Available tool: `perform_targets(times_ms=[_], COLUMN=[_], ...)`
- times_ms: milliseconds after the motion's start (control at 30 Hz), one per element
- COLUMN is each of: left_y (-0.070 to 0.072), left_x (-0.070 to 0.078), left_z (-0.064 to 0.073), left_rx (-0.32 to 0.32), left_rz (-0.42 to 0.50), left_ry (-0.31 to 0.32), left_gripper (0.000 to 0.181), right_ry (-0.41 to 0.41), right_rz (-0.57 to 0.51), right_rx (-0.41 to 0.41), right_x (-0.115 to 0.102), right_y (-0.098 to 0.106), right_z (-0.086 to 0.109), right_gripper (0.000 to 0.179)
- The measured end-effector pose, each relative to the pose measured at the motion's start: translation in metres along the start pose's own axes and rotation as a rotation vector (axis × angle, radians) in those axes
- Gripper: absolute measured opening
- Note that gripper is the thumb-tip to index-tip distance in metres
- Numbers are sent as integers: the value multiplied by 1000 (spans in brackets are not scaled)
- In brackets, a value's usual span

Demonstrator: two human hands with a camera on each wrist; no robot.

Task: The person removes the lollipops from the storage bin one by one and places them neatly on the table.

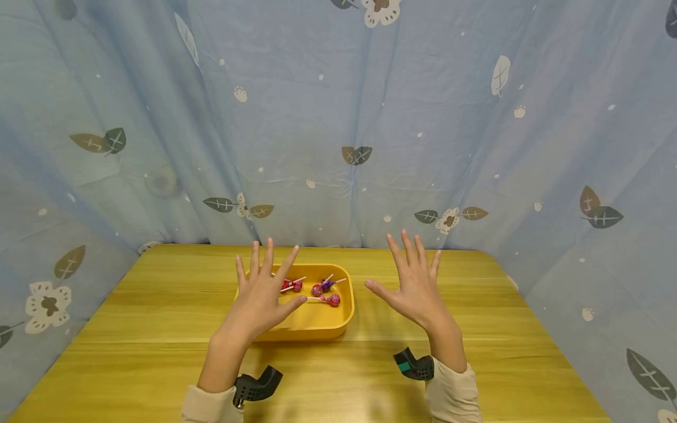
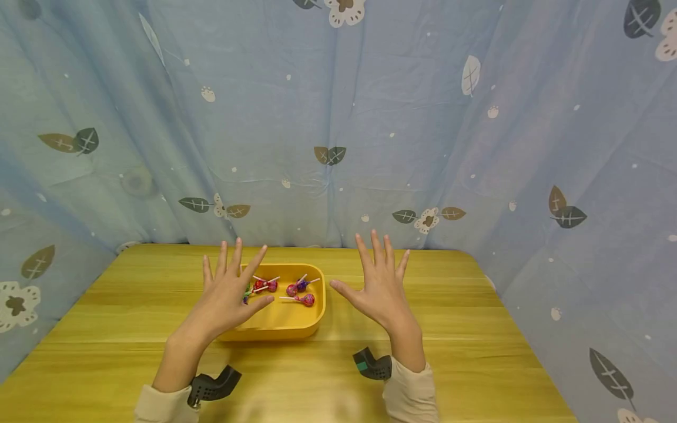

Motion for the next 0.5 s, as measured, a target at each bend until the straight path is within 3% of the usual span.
perform_targets(times_ms=[333,500], left_y=[3,5], left_x=[-1,0], left_z=[0,0], left_rx=[13,23], left_rz=[4,27], left_ry=[-2,-2], left_gripper=[91,89], right_ry=[-5,4], right_rz=[5,-48], right_rx=[25,21], right_x=[1,1], right_y=[2,1], right_z=[0,1], right_gripper=[97,97])
Point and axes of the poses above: each hand's wrist, its own z-axis away from the middle knuckle, its own y-axis out of the back of the hand, x = y × z, the point moved 5 cm from there along -z, towards the middle knuckle, and after that the axes turned 3 degrees about y, right-handed, at the moved point
